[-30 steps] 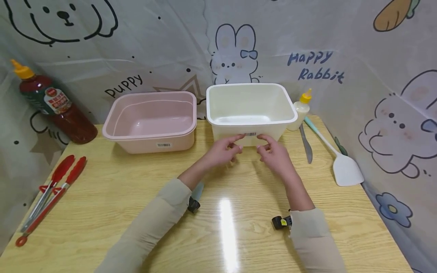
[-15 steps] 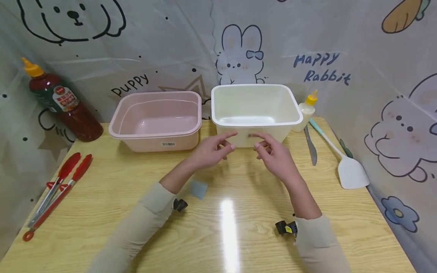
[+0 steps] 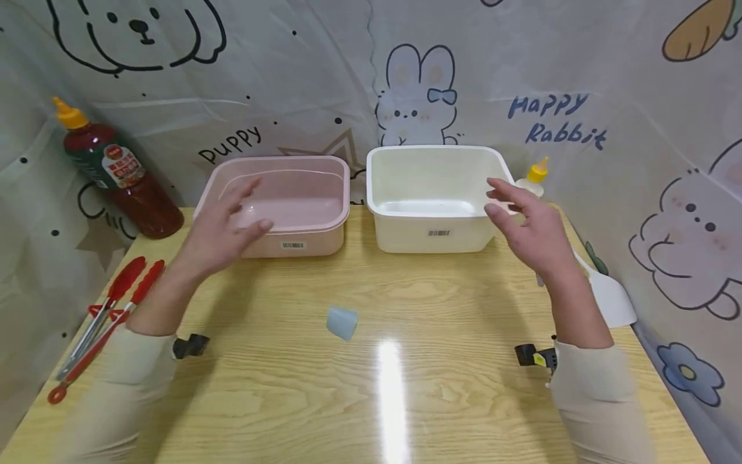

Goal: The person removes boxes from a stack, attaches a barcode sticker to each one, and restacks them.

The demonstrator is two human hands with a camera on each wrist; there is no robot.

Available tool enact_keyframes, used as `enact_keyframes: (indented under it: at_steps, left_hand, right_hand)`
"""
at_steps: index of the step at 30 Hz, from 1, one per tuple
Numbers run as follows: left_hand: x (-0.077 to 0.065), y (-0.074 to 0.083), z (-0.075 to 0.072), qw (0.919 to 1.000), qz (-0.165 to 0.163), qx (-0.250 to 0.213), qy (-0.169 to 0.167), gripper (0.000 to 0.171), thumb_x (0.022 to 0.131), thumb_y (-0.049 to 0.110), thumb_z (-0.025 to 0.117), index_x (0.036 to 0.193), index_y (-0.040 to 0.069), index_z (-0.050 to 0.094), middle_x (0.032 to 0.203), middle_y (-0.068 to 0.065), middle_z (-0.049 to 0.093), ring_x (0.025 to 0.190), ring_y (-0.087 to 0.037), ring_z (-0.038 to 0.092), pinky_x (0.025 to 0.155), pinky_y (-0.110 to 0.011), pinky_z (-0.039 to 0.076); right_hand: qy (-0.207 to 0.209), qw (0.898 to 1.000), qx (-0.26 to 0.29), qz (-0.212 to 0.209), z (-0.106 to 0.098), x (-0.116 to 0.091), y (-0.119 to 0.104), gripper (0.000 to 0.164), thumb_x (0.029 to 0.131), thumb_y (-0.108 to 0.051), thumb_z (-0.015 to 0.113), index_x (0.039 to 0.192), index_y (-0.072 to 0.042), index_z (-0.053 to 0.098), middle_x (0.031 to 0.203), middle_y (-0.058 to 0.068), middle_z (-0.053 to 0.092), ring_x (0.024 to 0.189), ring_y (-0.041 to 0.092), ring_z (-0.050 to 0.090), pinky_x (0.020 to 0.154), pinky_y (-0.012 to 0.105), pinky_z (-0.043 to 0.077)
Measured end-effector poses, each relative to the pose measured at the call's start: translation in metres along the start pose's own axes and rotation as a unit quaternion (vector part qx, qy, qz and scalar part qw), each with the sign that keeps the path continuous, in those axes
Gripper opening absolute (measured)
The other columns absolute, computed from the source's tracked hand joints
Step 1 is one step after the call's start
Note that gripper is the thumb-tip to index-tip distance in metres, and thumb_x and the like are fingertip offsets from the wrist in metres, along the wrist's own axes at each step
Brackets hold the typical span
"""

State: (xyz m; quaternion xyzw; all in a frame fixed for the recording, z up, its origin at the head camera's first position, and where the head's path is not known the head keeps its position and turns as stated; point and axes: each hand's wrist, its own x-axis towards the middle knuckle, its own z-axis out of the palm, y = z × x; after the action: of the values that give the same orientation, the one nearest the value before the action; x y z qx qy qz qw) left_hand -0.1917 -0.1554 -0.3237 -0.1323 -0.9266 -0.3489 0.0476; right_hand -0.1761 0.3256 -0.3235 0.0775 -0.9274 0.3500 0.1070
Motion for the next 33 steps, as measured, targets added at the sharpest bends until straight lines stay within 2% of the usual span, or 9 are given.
enact_keyframes:
  at_steps: [2, 5, 7, 10, 13, 21, 24, 29, 33]
  left_hand:
    - [0.001, -0.019, -0.017, 0.9990, -0.023, 0.036, 0.010, 0.086, 0.093, 0.060, 0.064, 0.162, 0.038, 0.018, 0.169, -0.009, 0.026, 0.150, -0.045, 0.030, 0.115, -0.072, 0.026]
    - [0.000, -0.046, -0.037, 0.9947, -0.068, 0.076, 0.009, 0.096, 0.091, 0.063, 0.063, 0.163, 0.036, 0.006, 0.171, -0.009, 0.015, 0.154, -0.046, 0.021, 0.115, -0.075, 0.021]
    - [0.001, -0.061, -0.047, 0.9919, -0.086, 0.093, 0.006, 0.101, 0.090, 0.063, 0.064, 0.164, 0.035, 0.001, 0.172, -0.009, 0.010, 0.155, -0.044, 0.016, 0.115, -0.076, 0.018]
    - [0.003, -0.079, -0.057, 0.9880, -0.101, 0.116, -0.006, 0.106, 0.088, 0.069, 0.063, 0.163, 0.036, -0.003, 0.173, -0.006, 0.002, 0.157, -0.042, 0.007, 0.116, -0.077, 0.014]
    - [0.007, -0.092, -0.062, 0.9849, -0.121, 0.121, -0.025, 0.108, 0.085, 0.074, 0.061, 0.162, 0.039, -0.006, 0.173, -0.005, -0.004, 0.157, -0.044, 0.004, 0.113, -0.080, 0.014]
    - [0.016, -0.120, -0.059, 0.9808, -0.168, 0.070, -0.070, 0.110, 0.085, 0.076, 0.060, 0.160, 0.040, -0.012, 0.171, -0.011, -0.007, 0.154, -0.051, 0.008, 0.112, -0.080, 0.017]
    - [0.019, -0.127, -0.057, 0.9791, -0.177, 0.059, -0.080, 0.111, 0.084, 0.078, 0.059, 0.160, 0.040, -0.014, 0.171, -0.014, -0.003, 0.153, -0.052, 0.010, 0.112, -0.079, 0.018]
    - [0.024, -0.132, -0.053, 0.9787, -0.173, 0.063, -0.091, 0.111, 0.085, 0.080, 0.055, 0.160, 0.037, -0.015, 0.169, -0.023, 0.007, 0.150, -0.055, 0.018, 0.112, -0.078, 0.022]
    - [0.026, -0.133, -0.050, 0.9777, -0.176, 0.058, -0.098, 0.110, 0.085, 0.080, 0.053, 0.161, 0.036, -0.014, 0.169, -0.023, 0.008, 0.149, -0.056, 0.019, 0.111, -0.078, 0.022]
  right_hand:
    - [-0.013, 1.000, -0.006, 0.002, -0.009, 0.007, 0.007, 0.059, 0.105, -0.041, 0.053, 0.158, -0.025, 0.037, 0.158, 0.018, 0.043, 0.144, 0.047, 0.037, 0.112, 0.070, 0.032]
    - [-0.035, 0.999, -0.024, 0.002, -0.020, 0.019, 0.018, 0.068, 0.103, -0.042, 0.056, 0.162, -0.024, 0.028, 0.167, 0.018, 0.026, 0.149, 0.052, 0.024, 0.113, 0.077, 0.021]
    - [-0.052, 0.998, -0.036, 0.005, -0.025, 0.025, 0.022, 0.073, 0.101, -0.043, 0.057, 0.163, -0.026, 0.021, 0.170, 0.017, 0.017, 0.151, 0.053, 0.018, 0.112, 0.080, 0.016]
    - [-0.078, 0.996, -0.048, 0.002, -0.030, 0.033, 0.028, 0.077, 0.101, -0.042, 0.056, 0.164, -0.029, 0.013, 0.171, 0.015, 0.009, 0.154, 0.051, 0.008, 0.112, 0.082, 0.009]
    - [-0.097, 0.994, -0.052, 0.000, -0.031, 0.041, 0.034, 0.081, 0.101, -0.041, 0.057, 0.164, -0.031, 0.008, 0.172, 0.012, 0.005, 0.155, 0.050, 0.004, 0.111, 0.083, 0.007]
    - [-0.147, 0.988, -0.038, 0.026, -0.022, 0.061, 0.046, 0.095, 0.099, -0.043, 0.061, 0.164, -0.023, -0.005, 0.171, 0.010, -0.009, 0.156, 0.045, -0.007, 0.116, 0.077, 0.003]
    - [-0.154, 0.987, -0.021, 0.030, -0.018, 0.064, 0.050, 0.100, 0.097, -0.041, 0.066, 0.164, -0.022, -0.005, 0.172, 0.013, -0.005, 0.156, 0.047, -0.001, 0.116, 0.078, 0.007]
    - [-0.156, 0.988, 0.011, 0.015, -0.011, 0.069, 0.054, 0.103, 0.091, -0.033, 0.076, 0.164, -0.029, 0.005, 0.167, 0.019, 0.021, 0.145, 0.052, 0.029, 0.108, 0.081, 0.024]
    - [-0.167, 0.986, 0.016, 0.021, -0.009, 0.075, 0.053, 0.104, 0.091, -0.033, 0.077, 0.164, -0.029, 0.003, 0.166, 0.021, 0.022, 0.143, 0.052, 0.031, 0.109, 0.079, 0.024]
